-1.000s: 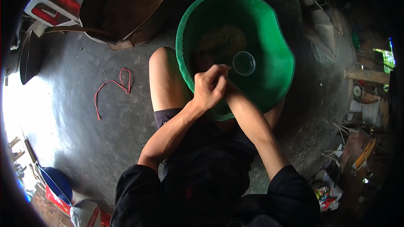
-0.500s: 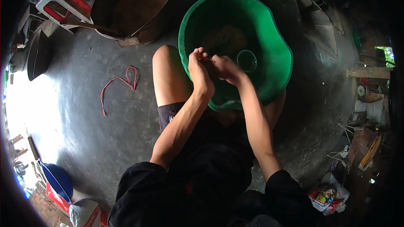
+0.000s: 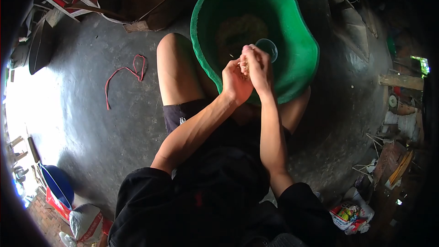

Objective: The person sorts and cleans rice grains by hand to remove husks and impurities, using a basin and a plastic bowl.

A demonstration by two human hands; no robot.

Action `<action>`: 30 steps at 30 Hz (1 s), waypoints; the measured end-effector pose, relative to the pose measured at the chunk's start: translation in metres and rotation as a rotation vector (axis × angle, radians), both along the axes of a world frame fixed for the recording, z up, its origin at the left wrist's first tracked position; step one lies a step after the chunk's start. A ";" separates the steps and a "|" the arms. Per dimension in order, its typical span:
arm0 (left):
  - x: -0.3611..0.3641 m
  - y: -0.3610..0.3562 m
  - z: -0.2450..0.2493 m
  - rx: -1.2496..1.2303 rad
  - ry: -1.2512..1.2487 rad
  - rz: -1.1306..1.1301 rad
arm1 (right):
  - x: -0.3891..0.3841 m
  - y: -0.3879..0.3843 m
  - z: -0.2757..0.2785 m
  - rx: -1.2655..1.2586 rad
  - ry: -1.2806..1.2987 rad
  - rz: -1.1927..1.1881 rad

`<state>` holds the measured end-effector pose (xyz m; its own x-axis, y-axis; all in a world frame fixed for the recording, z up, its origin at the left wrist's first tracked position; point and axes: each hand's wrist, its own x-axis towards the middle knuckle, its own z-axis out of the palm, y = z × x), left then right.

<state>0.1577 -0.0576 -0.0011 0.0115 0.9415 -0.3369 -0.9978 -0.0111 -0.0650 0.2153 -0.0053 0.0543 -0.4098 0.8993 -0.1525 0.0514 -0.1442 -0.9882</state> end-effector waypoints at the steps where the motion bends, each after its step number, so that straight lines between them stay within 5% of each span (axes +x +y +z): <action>1: -0.001 -0.001 0.003 -0.048 -0.015 0.006 | -0.002 -0.003 0.001 0.108 -0.068 0.049; 7: -0.004 -0.006 0.040 -0.171 0.224 -0.084 | 0.012 -0.010 0.020 0.468 -0.543 0.326; 11: -0.003 0.005 -0.010 -0.092 0.115 -0.119 | 0.011 -0.002 0.045 0.332 -0.701 0.417; 19: -0.025 0.043 0.040 0.102 0.115 -0.201 | 0.019 0.000 0.100 0.473 -0.406 0.264; 22: -0.033 0.054 0.055 0.185 0.089 -0.149 | 0.013 0.010 0.094 0.659 -0.327 0.253; 25: -0.037 0.054 0.064 0.243 0.011 -0.096 | 0.009 0.005 0.091 0.585 -0.154 0.229; 28: -0.039 0.039 0.055 0.217 -0.072 -0.082 | 0.005 -0.010 0.097 0.428 -0.106 0.091; 30: -0.034 0.035 0.070 -0.019 0.015 -0.078 | 0.008 -0.008 0.087 0.485 -0.116 0.109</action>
<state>0.1239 -0.0222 0.0687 0.0792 0.9312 -0.3557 -0.9966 0.0655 -0.0505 0.2229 -0.0129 0.1411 -0.5101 0.8310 0.2219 0.1537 0.3418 -0.9271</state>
